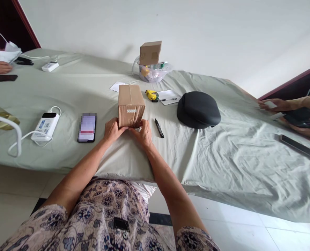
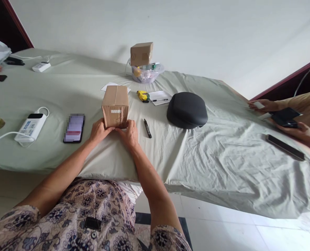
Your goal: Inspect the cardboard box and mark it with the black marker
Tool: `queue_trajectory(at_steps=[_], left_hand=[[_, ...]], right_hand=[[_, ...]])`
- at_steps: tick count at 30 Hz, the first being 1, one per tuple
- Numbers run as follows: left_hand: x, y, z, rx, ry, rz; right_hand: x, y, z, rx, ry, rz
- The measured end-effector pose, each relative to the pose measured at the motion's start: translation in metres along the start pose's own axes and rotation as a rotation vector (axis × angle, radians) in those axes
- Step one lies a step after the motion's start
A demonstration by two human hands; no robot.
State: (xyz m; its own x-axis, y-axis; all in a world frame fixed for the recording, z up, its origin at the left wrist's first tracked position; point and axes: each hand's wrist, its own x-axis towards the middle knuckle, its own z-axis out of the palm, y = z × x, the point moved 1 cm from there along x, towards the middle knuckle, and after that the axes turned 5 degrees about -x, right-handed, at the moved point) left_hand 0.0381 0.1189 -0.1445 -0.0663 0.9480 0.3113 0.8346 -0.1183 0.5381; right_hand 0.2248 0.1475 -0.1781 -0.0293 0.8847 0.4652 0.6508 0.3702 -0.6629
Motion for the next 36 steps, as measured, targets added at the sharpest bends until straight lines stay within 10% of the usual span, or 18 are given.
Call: queue_trajectory(at_steps=[36], left_hand=[[-0.005,0.000,0.000,-0.125,0.037,-0.157]], right_hand=[[0.005,-0.008,-0.015,0.169,-0.027,-0.011]])
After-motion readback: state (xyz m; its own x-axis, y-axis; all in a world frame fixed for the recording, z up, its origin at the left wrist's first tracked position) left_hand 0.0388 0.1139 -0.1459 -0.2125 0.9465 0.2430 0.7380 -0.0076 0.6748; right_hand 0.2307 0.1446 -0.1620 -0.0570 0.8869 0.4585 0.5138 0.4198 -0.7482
